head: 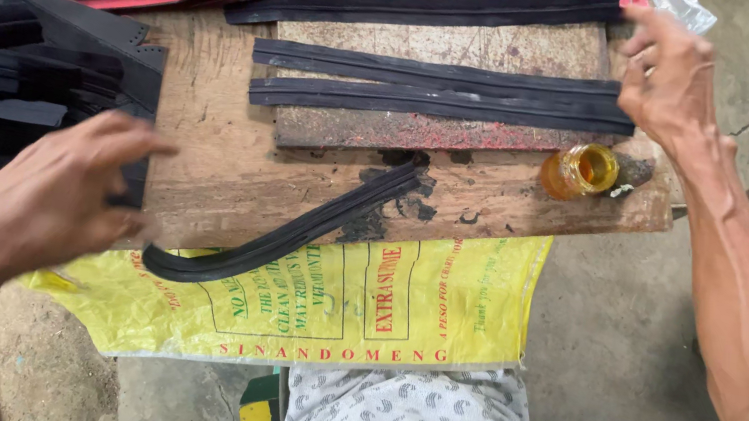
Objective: The person applies a yellow substance from a small jar onto black zipper tapes laid on a wooden table. They repeatedly dip a finger into the jar and spread the substance along the length of each zipper, then stack the treated zippers on the table.
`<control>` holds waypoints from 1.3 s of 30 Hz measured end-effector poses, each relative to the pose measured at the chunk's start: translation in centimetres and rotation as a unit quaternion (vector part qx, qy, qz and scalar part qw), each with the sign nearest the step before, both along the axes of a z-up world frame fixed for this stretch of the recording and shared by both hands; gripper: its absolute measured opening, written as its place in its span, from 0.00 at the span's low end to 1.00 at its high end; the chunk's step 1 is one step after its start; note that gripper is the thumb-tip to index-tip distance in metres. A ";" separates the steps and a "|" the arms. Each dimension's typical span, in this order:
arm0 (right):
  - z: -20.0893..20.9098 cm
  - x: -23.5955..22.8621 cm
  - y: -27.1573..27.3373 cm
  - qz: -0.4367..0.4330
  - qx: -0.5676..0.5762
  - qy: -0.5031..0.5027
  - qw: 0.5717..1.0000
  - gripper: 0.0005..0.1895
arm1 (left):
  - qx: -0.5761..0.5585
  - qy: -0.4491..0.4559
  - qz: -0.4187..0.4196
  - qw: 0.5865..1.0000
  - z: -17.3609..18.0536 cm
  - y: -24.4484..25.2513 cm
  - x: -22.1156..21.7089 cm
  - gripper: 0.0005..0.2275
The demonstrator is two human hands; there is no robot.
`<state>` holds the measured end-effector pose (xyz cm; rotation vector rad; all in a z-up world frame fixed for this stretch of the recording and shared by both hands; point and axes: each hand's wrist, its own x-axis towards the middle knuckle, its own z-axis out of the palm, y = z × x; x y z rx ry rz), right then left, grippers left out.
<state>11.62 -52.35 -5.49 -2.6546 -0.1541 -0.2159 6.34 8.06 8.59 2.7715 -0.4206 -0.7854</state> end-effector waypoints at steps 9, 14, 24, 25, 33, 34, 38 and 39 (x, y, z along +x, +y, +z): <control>-6.9 5.9 -3.7 -0.112 0.149 -0.092 0.978 0.39 | -0.160 0.118 0.110 0.974 -7.9 -2.3 13.6 0.44; -7.1 7.3 -3.6 -0.115 0.157 -0.061 0.979 0.39 | -0.205 -0.076 -0.023 0.976 -10.3 -2.1 14.5 0.43; 1.6 3.3 14.4 0.145 0.080 0.029 0.986 0.05 | -0.105 0.077 0.013 0.991 -5.6 -5.1 12.1 0.42; 1.8 3.0 17.0 0.185 0.103 0.038 0.977 0.05 | -0.126 0.081 0.015 0.989 -4.7 -5.2 11.8 0.39; 1.2 1.8 24.2 0.249 0.120 0.038 0.960 0.47 | -0.220 0.056 0.013 0.974 1.9 -1.4 6.1 0.33; 1.2 1.6 24.2 0.257 0.116 0.031 0.959 0.48 | -0.222 0.051 0.015 0.974 1.9 -1.2 5.7 0.33; 1.5 0.5 24.4 0.273 0.105 0.001 0.956 0.48 | -0.227 0.038 0.003 0.973 0.9 -1.3 4.8 0.33; 1.6 0.2 24.5 0.274 0.104 -0.006 0.956 0.48 | -0.228 0.038 -0.004 0.973 0.3 -1.6 4.7 0.33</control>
